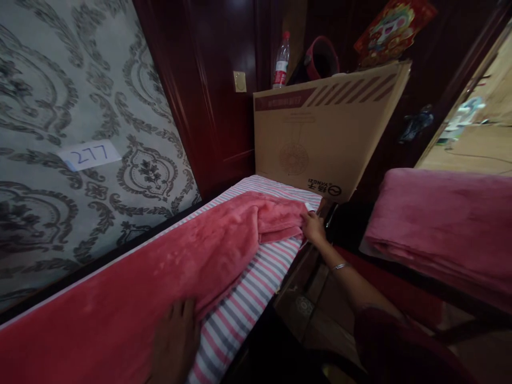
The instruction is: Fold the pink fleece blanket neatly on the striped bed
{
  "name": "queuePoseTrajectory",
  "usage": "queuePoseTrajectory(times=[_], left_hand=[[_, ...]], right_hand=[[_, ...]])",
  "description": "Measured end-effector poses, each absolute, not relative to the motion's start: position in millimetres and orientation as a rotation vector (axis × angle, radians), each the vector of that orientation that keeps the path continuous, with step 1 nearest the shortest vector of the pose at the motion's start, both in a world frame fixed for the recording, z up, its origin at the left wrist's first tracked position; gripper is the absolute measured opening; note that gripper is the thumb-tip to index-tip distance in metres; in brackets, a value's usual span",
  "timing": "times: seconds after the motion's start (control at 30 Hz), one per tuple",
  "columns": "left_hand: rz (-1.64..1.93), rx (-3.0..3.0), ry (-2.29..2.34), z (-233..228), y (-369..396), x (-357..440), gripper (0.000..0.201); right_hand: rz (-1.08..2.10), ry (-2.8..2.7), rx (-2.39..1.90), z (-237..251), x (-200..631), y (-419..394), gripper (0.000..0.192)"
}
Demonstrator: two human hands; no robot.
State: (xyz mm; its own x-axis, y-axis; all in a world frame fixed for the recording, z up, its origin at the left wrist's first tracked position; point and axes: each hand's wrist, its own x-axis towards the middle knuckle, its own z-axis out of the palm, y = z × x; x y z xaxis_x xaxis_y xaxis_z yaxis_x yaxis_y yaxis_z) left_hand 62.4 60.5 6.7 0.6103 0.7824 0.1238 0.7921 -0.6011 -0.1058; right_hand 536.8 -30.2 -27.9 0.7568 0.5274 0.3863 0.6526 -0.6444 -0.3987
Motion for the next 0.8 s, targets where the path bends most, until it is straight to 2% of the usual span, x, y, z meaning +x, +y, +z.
queuePoseTrajectory(times=[0.27,0.4,0.5,0.6,0.67,0.8], left_hand=[[-0.083,-2.654,-1.336,13.2,58.9,67.2,0.034],[-0.081,-2.647,-1.321,16.7,57.5,67.3,0.034],[-0.081,-2.628,-1.319,16.9,57.5,66.9,0.034],[-0.069,-2.614,-1.328,17.0,57.9,67.0,0.034],[-0.07,-2.611,-1.334,17.1,58.1,67.2,0.033],[-0.077,-2.62,-1.33,15.7,59.1,67.3,0.033]], right_hand=[[-0.247,-1.002,-2.496,6.2,528.2,-38.9,0.031],[-0.276,-0.911,-2.479,43.2,517.3,-22.9,0.038],[-0.275,-1.087,-2.319,60.0,495.4,-8.4,0.04],[-0.128,-1.346,-2.239,54.6,475.1,-6.2,0.025],[-0.003,-1.3,-2.241,44.2,472.6,-12.6,0.018],[-0.003,-0.913,-2.32,27.3,494.3,-29.3,0.031]])
